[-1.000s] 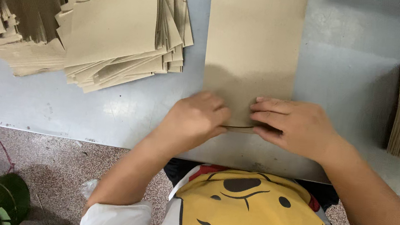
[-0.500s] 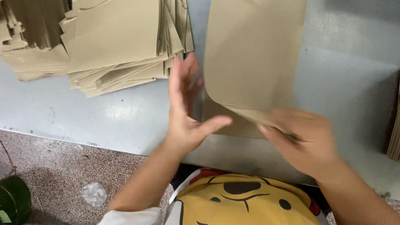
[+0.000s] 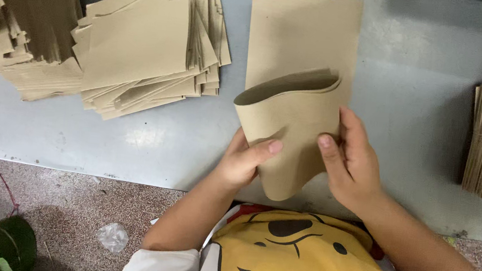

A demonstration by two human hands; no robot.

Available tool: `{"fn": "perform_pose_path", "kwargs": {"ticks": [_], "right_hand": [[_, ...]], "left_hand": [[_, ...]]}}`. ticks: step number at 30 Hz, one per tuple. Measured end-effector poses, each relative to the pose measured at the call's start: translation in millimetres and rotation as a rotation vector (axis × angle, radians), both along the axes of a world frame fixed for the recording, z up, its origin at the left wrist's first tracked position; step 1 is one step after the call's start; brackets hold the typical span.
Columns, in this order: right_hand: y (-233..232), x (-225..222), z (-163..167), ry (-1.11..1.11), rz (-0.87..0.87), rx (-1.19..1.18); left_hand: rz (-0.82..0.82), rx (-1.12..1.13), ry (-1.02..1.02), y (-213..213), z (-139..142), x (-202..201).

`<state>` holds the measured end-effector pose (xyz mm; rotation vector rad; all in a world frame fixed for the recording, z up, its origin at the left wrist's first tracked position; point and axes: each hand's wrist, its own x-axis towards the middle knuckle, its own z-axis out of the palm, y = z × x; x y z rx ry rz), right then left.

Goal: The person folds kraft paper sheets on a workbench, creasing each sheet in half and stacking the folded pieces with a pile of finished sheets. They take a new sheet from the stack, fold it, press the crease flat, and set it aside, repeating the process.

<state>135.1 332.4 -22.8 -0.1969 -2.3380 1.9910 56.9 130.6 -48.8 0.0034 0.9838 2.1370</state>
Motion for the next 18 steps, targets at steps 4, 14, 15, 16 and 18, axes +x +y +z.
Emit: {"fn": "perform_pose_path", "kwargs": {"ticks": [4,14,15,16,18], "right_hand": [[-2,2,-10,0.005,-0.125,-0.182],[3,-2,0,0.244,-0.001,0.179],[2,-3,-2,0.229,-0.012,0.173],[2,-4,-4,0.214,-0.021,0.133],[2,-5,-8,0.18,-0.035,0.05]], "left_hand": [[0.325,-0.266,0.354,15,18,10],[0.266,-0.361,1.166,16,47,-16],[0.272,-0.371,1.163,17,46,-17],[0.276,-0.382,1.16,18,44,-18],[0.216,-0.455,1.104,16,39,-19]]}}
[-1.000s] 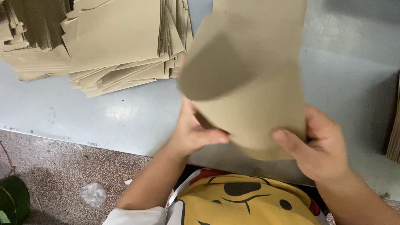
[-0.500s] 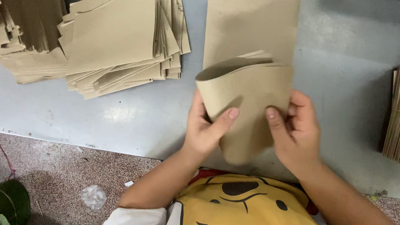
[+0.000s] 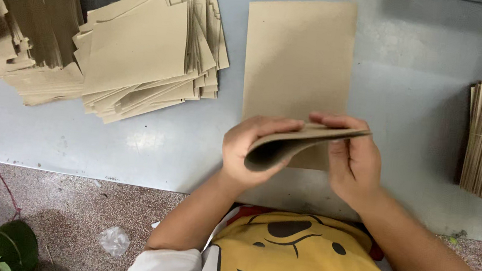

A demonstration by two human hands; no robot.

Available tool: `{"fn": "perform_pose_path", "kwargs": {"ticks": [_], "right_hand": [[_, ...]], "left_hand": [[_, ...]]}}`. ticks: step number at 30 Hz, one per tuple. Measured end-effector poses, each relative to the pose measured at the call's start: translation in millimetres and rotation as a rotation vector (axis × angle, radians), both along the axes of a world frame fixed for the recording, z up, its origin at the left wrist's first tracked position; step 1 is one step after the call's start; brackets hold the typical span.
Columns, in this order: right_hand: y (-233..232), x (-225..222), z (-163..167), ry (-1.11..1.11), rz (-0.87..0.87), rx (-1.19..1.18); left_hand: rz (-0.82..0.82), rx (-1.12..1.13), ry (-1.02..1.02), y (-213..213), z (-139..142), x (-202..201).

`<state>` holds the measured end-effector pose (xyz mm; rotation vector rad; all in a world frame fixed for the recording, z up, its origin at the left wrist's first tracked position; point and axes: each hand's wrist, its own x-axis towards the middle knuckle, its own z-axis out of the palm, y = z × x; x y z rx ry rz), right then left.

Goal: The person folds kraft paper sheets on a workbench, creasing each sheet in half and stacking the folded pieces with a pile of finished sheets. They take a new sheet from the stack, fold it, press the crease flat, and set it aside, repeating the process.

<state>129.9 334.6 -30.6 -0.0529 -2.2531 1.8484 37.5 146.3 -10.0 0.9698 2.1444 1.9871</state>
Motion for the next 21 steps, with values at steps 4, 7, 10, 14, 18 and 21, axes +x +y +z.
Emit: {"fn": "perform_pose_path", "kwargs": {"ticks": [4,7,10,14,18,21], "right_hand": [[8,1,1,-0.057,0.02,0.017],[14,0,5,-0.024,0.043,0.039],[17,0,5,-0.054,0.075,-0.006],[17,5,0,-0.061,-0.032,0.242],[17,8,8,-0.195,-0.03,0.134],[16,0,26,-0.305,0.021,-0.037]], "left_hand": [[-0.031,-0.012,-0.022,-5,-10,-1],[-0.072,-0.002,0.001,-5,-15,-1],[-0.019,-0.029,0.003,-2,-17,3],[0.065,0.079,-0.166,1,-20,13],[0.143,0.323,-0.456,-6,-27,21],[0.194,0.306,-0.65,-9,-33,16]]}}
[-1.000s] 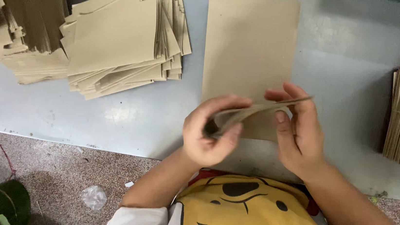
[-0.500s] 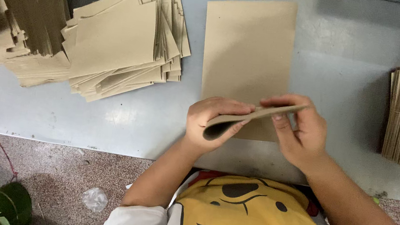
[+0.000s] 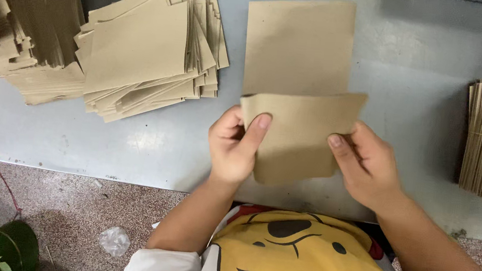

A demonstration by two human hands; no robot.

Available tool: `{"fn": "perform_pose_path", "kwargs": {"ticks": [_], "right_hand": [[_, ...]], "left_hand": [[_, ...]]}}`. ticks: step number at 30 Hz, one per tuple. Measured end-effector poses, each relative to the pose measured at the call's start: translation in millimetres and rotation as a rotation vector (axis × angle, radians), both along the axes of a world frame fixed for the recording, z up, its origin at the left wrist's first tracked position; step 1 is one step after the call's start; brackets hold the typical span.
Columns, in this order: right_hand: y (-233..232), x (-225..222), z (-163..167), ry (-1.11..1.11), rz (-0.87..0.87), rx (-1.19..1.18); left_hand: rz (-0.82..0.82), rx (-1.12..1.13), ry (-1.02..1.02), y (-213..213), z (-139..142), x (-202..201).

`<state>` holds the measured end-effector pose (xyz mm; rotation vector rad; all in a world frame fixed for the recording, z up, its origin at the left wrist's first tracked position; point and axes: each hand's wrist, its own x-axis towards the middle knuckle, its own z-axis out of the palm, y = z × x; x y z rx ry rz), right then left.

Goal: The person folds kraft paper sheets on a workbench, creasing each sheet in half and stacking the folded pieces with a pile of finished sheets. They take a new sheet from the stack, fold it, press the crease flat, and set it aside, repeating the process.

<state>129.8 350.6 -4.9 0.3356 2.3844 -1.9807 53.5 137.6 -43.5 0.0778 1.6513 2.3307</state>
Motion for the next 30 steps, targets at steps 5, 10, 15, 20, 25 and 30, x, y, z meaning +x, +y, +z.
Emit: {"fn": "perform_pose_path", "kwargs": {"ticks": [5,10,15,20,25,30], "right_hand": [[8,-16,32,0.402,-0.053,0.716],[7,-14,31,0.183,0.193,0.494],[12,-2,13,0.252,0.204,0.573],[61,11,-4,0.361,-0.056,0.766],[99,0,-15,0.226,-0.349,0.336],[68,-6,-2,0.257,-0.048,0.485]], "left_hand": [[-0.294,-0.299,0.046,13,10,4],[-0.55,-0.427,0.345,21,37,19],[-0.557,-0.467,0.494,12,51,17],[-0.591,-0.528,0.604,-1,60,17],[-0.67,-0.545,0.624,-23,67,5],[-0.275,-0.655,0.786,-8,71,7]]}}
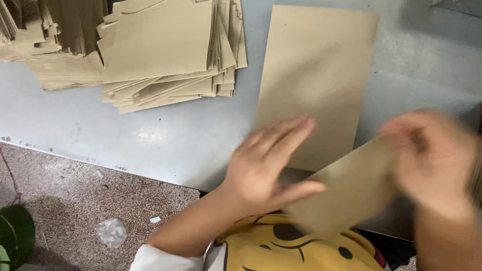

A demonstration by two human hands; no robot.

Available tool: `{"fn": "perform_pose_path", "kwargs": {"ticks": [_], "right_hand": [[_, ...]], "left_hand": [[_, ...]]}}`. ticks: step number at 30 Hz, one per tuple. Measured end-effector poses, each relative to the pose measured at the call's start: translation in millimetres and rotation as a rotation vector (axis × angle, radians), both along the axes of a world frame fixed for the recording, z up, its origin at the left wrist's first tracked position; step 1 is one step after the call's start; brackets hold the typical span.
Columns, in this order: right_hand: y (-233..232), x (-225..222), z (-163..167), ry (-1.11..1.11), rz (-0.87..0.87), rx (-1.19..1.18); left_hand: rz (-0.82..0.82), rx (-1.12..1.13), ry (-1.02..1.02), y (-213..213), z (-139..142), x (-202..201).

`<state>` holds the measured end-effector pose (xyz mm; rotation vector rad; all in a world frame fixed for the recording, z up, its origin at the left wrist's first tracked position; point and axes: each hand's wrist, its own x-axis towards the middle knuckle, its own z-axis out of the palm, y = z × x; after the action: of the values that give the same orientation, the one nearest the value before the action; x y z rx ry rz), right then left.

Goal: The person folds kraft paper sheets on a workbench, creasing each sheet in half and stacking the folded pieces with a pile of finished sheets. They take a new sheet from the stack, fold it, press the crease flat, and set it aside, repeating the process.

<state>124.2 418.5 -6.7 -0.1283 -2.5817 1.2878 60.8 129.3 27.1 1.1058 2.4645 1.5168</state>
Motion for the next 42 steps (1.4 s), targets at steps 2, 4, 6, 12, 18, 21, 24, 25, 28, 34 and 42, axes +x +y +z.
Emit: {"fn": "perform_pose_path", "kwargs": {"ticks": [2,4,6,12,18,21,24,25,28,34,42], "right_hand": [[-23,-1,4,-0.065,0.024,0.053],[-32,-6,10,-0.08,0.018,-0.052],[-35,-11,17,-0.027,0.056,-0.115],[-61,-16,11,0.145,0.486,0.391],[-63,-6,-6,0.061,0.486,0.458],[-59,-6,-5,0.049,0.507,0.465],[-61,-9,-2,0.052,0.514,0.478],[-62,-10,-1,0.045,0.507,0.473],[-65,-10,1,0.008,0.476,0.417],[-46,7,12,-0.127,0.549,0.181],[-16,-33,-8,-0.229,0.305,-0.642]], "left_hand": [[-0.044,-0.039,-0.039,5,2,-2],[-0.09,-0.086,-0.082,1,5,-6],[0.016,-0.192,-0.14,-22,12,-16],[0.675,-0.157,0.658,-97,16,-59],[0.493,-0.519,0.282,-117,-14,-100],[0.49,-0.48,0.375,-111,-12,-87],[0.367,-0.418,0.474,-85,-4,-69],[0.215,-0.336,0.386,-74,-1,-63],[-0.093,-0.275,0.245,-41,2,-50],[-0.211,-0.183,0.087,-36,-19,-59],[0.152,-0.185,-0.434,-24,-58,-62]]}}
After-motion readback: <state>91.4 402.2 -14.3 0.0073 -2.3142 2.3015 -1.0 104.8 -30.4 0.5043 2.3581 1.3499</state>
